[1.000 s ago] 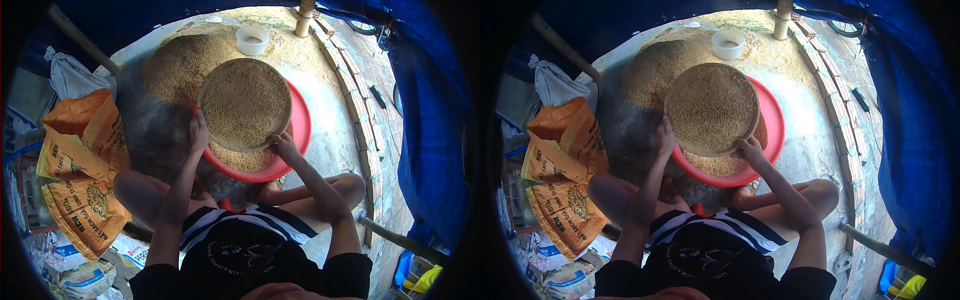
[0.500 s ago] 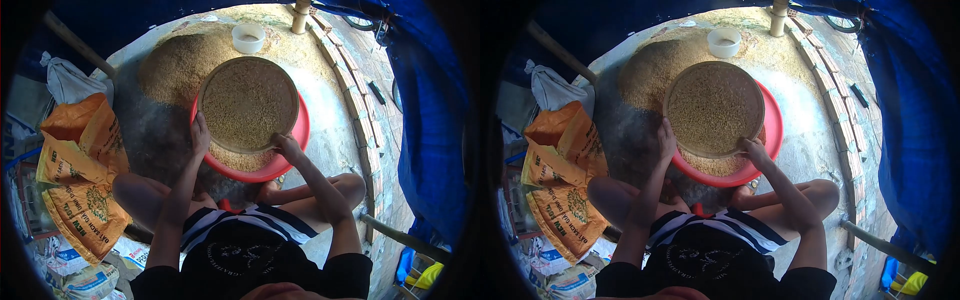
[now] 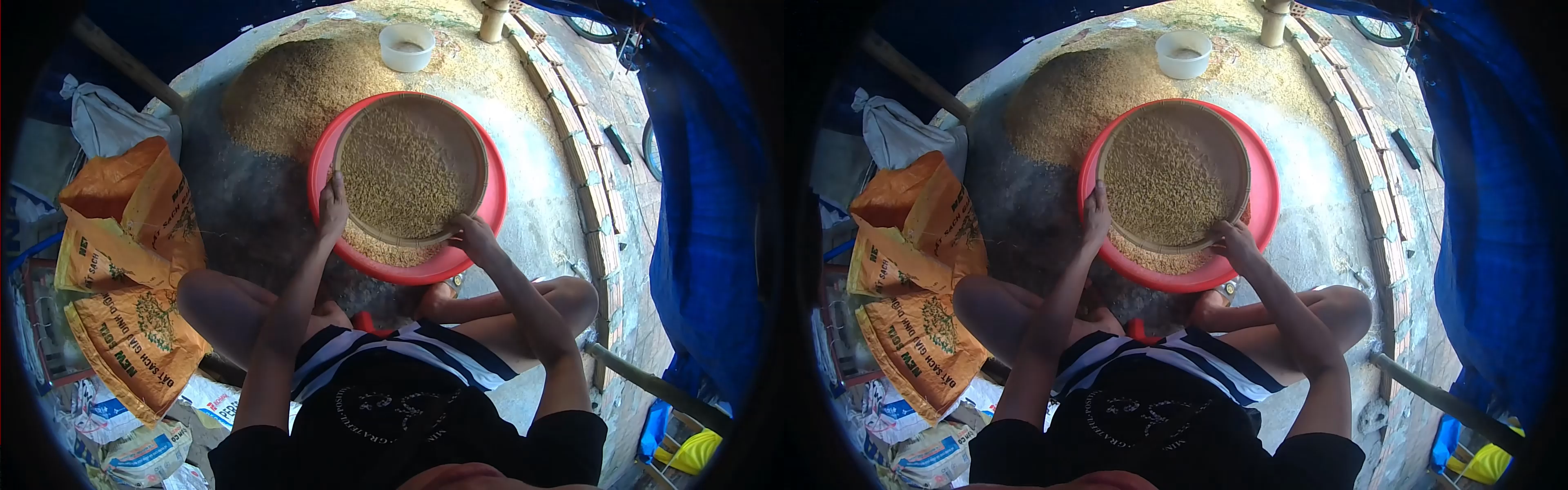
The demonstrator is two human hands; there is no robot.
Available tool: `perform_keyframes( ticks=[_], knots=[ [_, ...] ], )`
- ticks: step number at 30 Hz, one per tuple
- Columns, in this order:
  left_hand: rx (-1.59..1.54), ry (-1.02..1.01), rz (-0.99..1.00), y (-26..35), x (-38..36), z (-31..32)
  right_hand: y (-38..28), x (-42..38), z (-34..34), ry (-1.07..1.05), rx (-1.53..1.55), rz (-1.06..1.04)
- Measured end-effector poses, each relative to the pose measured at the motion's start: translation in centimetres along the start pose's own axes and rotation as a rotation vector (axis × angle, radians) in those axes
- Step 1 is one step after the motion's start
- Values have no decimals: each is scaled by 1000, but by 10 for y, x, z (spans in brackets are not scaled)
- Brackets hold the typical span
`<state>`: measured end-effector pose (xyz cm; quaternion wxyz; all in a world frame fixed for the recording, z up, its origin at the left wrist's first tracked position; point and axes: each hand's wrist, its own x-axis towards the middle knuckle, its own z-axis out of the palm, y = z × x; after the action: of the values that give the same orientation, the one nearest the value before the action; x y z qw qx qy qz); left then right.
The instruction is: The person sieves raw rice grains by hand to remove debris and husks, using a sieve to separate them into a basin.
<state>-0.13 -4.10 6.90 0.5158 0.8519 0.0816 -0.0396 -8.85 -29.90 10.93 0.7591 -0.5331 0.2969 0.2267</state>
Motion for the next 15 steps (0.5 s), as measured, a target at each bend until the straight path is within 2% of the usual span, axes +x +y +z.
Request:
perform_keyframes(
  ticks=[1, 2, 3, 5, 6, 7, 11, 13, 14, 15],
  knots=[
    [-76, 20, 70, 7, 1, -4, -4, -4, 4, 13, -18, -137],
    [-13, -48, -6, 10, 4, -6, -1, -2, 2, 12, -18, -137],
    [-13, -46, -7, 6, 3, -2, 3, 1, -1, 3, 22, -56],
    [228, 6, -142, -19, 5, 16, 12, 7, -4, -10, 62, 27],
    [160, -147, -336, -44, 9, 24, 17, 8, -5, 20, 69, 120],
    [161, -148, -338, -58, 8, 33, 22, 9, -6, 50, 76, 213],
    [196, -124, -352, -76, 5, 43, 28, 9, -12, 71, 55, 251],
    [146, -269, -400, -8, -6, 7, 27, 5, -6, 37, 115, 307],
    [151, -260, -360, 4, -4, -4, 25, -1, 1, 38, 116, 306],
    [180, -124, -334, -11, 9, -4, 21, -9, 12, -69, 29, 269]
  ],
)
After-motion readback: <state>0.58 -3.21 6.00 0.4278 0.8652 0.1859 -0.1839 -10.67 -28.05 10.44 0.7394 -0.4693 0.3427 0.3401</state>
